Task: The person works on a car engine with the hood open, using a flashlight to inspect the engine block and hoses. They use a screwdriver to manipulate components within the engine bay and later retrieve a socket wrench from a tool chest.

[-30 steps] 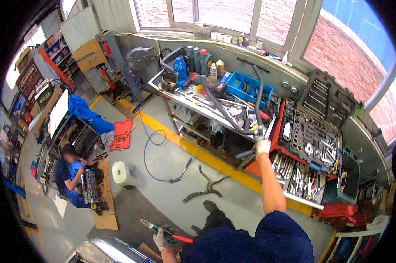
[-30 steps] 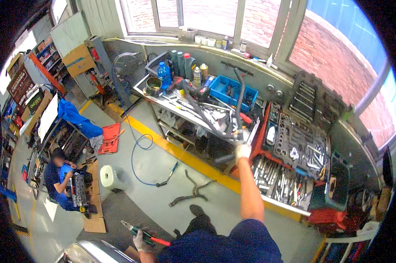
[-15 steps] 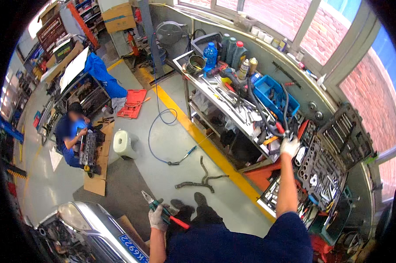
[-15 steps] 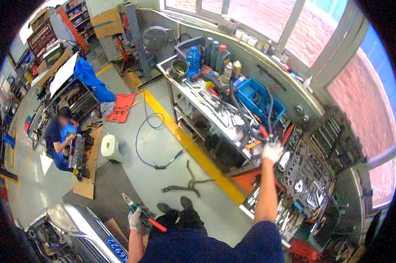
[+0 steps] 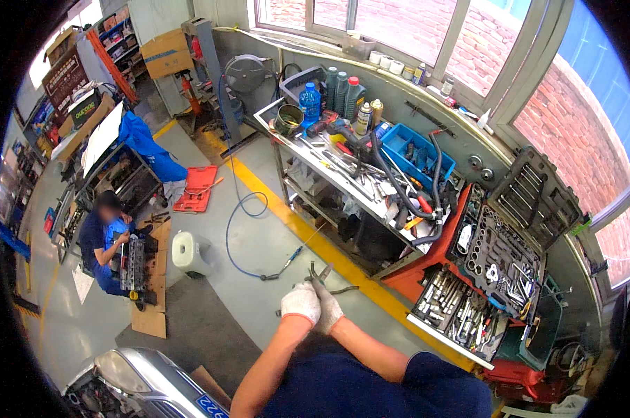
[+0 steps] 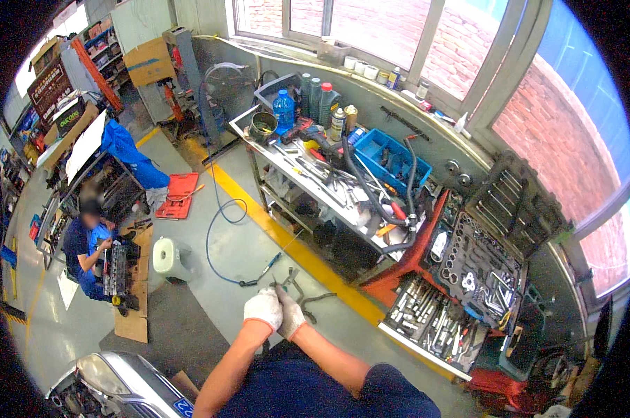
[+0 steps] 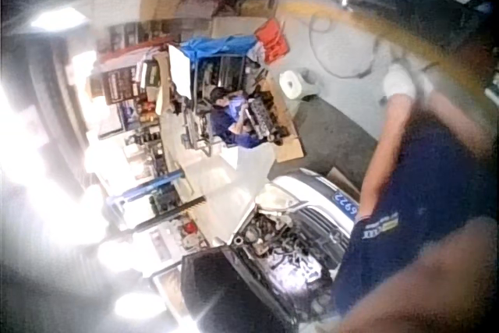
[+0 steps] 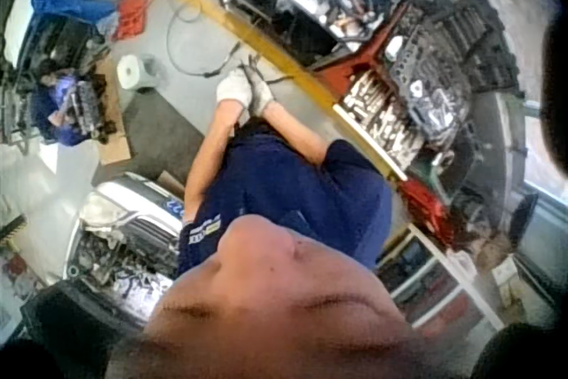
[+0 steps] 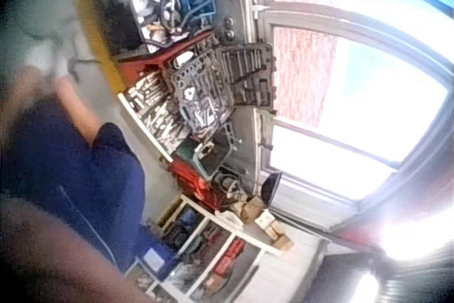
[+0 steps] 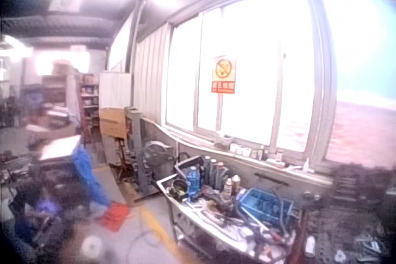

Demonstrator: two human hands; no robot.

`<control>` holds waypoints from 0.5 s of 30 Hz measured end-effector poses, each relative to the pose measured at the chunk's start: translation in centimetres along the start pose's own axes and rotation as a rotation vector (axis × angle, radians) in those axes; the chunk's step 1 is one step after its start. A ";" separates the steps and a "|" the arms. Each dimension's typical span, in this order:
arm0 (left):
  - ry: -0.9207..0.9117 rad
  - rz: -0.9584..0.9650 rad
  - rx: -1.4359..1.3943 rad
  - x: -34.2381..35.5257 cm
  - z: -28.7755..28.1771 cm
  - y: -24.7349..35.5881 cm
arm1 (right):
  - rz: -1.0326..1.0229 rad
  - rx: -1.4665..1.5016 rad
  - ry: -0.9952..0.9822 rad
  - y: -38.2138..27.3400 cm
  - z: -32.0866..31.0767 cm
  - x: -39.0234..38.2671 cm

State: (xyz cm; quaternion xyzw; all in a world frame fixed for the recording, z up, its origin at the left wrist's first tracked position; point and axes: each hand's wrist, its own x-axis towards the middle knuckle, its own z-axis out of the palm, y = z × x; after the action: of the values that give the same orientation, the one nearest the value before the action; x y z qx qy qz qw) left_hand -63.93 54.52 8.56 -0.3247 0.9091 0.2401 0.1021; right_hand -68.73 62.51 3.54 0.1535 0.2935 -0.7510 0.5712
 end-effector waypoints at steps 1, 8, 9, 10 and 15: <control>0.013 0.033 0.026 0.3 -0.1 1.1 | 0.029 0.140 -0.057 -0.3 -1.8 1.0; 0.191 0.434 -0.065 -1.7 -7.4 5.2 | -0.221 0.158 0.117 -9.5 -3.5 4.9; 0.271 0.447 -0.092 -2.4 -8.7 4.5 | -0.176 0.151 0.029 -11.4 -1.8 5.1; 0.350 0.410 -0.213 -2.5 -8.8 3.0 | -0.170 0.094 -0.004 -14.5 -2.9 7.4; 0.418 -0.298 -0.571 -8.7 -0.4 -14.2 | -0.485 -0.981 0.275 -30.1 -1.9 16.4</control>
State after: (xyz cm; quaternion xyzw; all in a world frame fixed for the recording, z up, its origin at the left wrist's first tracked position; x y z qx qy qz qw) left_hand -48.13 49.47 6.58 -0.5105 0.7497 0.3948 -0.1465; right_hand -102.40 56.39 0.75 -0.1052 0.7068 -0.6095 0.3433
